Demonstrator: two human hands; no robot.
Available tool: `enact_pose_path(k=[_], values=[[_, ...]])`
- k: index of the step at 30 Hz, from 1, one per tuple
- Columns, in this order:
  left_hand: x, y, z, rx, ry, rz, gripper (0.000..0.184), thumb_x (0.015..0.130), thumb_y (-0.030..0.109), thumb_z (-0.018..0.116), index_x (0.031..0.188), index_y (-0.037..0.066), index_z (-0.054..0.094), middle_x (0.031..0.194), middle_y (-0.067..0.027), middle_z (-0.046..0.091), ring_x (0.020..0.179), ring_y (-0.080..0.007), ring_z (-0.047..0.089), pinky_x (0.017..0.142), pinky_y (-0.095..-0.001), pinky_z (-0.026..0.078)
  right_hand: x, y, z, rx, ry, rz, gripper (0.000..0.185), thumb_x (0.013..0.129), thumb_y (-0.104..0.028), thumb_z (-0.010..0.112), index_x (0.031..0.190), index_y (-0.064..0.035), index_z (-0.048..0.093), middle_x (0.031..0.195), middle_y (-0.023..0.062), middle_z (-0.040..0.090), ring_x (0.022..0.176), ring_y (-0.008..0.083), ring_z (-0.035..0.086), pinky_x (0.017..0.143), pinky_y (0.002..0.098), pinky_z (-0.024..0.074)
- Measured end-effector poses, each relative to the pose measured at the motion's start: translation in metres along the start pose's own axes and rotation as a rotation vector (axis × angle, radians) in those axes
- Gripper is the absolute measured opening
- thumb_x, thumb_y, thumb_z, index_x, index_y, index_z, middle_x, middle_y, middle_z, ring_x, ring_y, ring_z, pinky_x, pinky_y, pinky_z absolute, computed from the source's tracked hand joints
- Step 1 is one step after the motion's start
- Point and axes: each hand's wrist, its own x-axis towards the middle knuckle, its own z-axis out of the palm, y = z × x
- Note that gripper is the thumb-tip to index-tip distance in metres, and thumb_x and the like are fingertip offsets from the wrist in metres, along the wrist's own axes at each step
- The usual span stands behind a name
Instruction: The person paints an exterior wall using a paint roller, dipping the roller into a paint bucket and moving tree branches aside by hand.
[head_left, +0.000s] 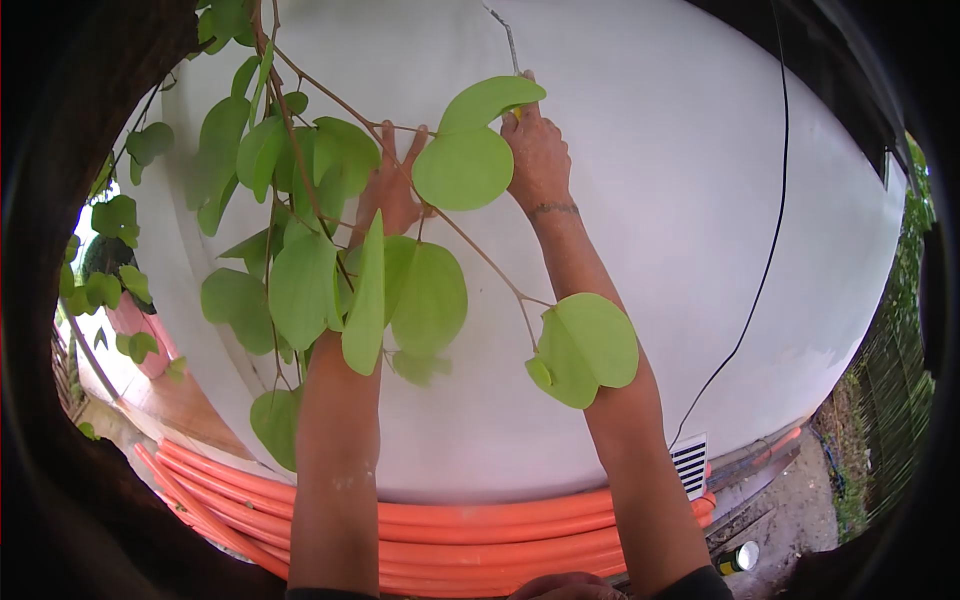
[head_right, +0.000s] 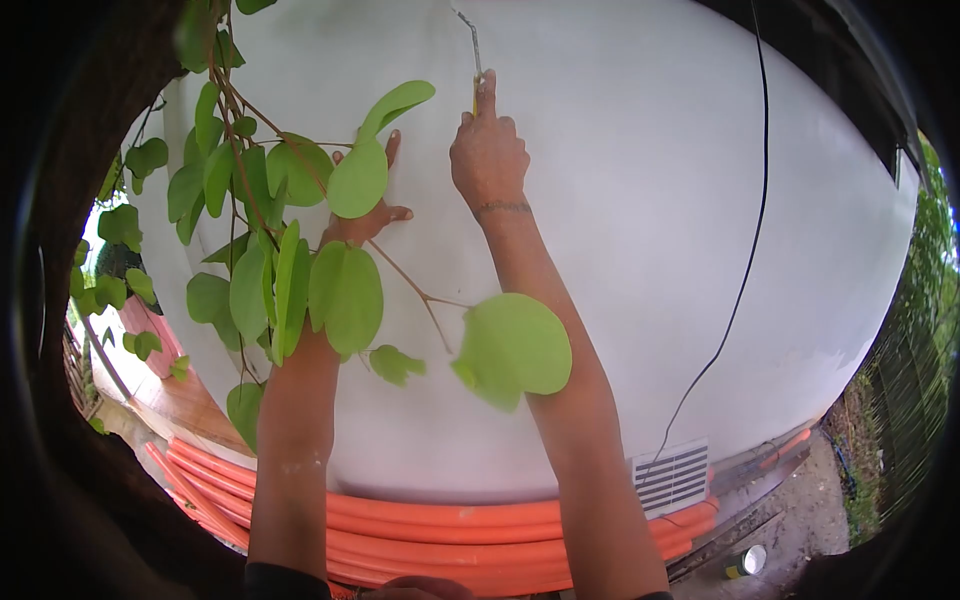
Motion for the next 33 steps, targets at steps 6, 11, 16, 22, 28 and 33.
enact_pose_path(k=[6,11,16,22,28,33], values=[[-0.005,0.012,-0.01,0.197,0.078,0.086,0.133,0.062,0.046,0.094,0.165,0.027,0.012,0.157,-0.0257,0.034,0.146,-0.043,0.035,0.124,-0.0633,0.018,0.058,-0.028,-0.019,0.013,0.065,-0.034,0.064,0.103,-0.025,0.048,0.161,-0.0168,0.022,0.113,0.0256,0.068,0.103,0.0463,0.068,0.089,0.0548,0.0537],[-0.005,0.014,-0.013,0.235,0.11,0.115,0.134,0.062,0.048,0.094,0.165,0.028,0.012,0.157,-0.0273,0.033,0.145,-0.0449,0.036,0.123,-0.0634,0.019,0.075,-0.033,-0.028,0.022,0.076,-0.03,0.065,0.103,-0.026,0.049,0.161,-0.0167,0.021,0.112,0.0254,0.069,0.103,0.0463,0.068,0.089,0.0547,0.0537],[-0.005,0.008,-0.005,0.236,0.144,0.143,0.134,0.061,0.047,0.095,0.165,0.028,0.012,0.158,-0.0269,0.032,0.147,-0.0432,0.033,0.124,-0.0635,0.015,0.035,-0.023,-0.022,0.024,0.019,0.017,0.064,0.104,-0.026,0.049,0.161,-0.0151,0.021,0.111,0.0265,0.068,0.102,0.0461,0.068,0.088,0.0545,0.054],[-0.002,0.005,-0.002,0.191,0.104,0.131,0.133,0.063,0.046,0.094,0.165,0.028,0.011,0.16,-0.0244,0.031,0.149,-0.0423,0.031,0.125,-0.0627,0.007,0.016,-0.017,-0.017,0.05,-0.011,0.04,0.062,0.104,-0.026,0.05,0.159,-0.0146,0.024,0.11,0.0274,0.068,0.101,0.0465,0.068,0.088,0.0551,0.0541],[-0.001,0.013,-0.015,0.192,-0.027,0.065,0.134,0.063,0.046,0.094,0.166,0.027,0.01,0.163,-0.0263,0.026,0.152,-0.0442,0.024,0.125,-0.063,0.013,0.085,-0.037,-0.047,0.001,0.094,-0.062,0.062,0.102,-0.025,0.05,0.158,-0.0144,0.025,0.11,0.0275,0.068,0.1,0.0456,0.069,0.088,0.0546,0.0542],[-0.001,0.004,0.002,0.264,0.098,0.096,0.133,0.062,0.047,0.094,0.165,0.028,0.011,0.165,-0.0273,0.017,0.153,-0.0466,0.019,0.124,-0.0634,0.014,0.035,-0.02,-0.019,0.01,0.029,-0.022,0.068,0.1,-0.024,0.051,0.16,-0.0117,0.021,0.111,0.0267,0.069,0.099,0.0451,0.07,0.087,0.0533,0.0549]])
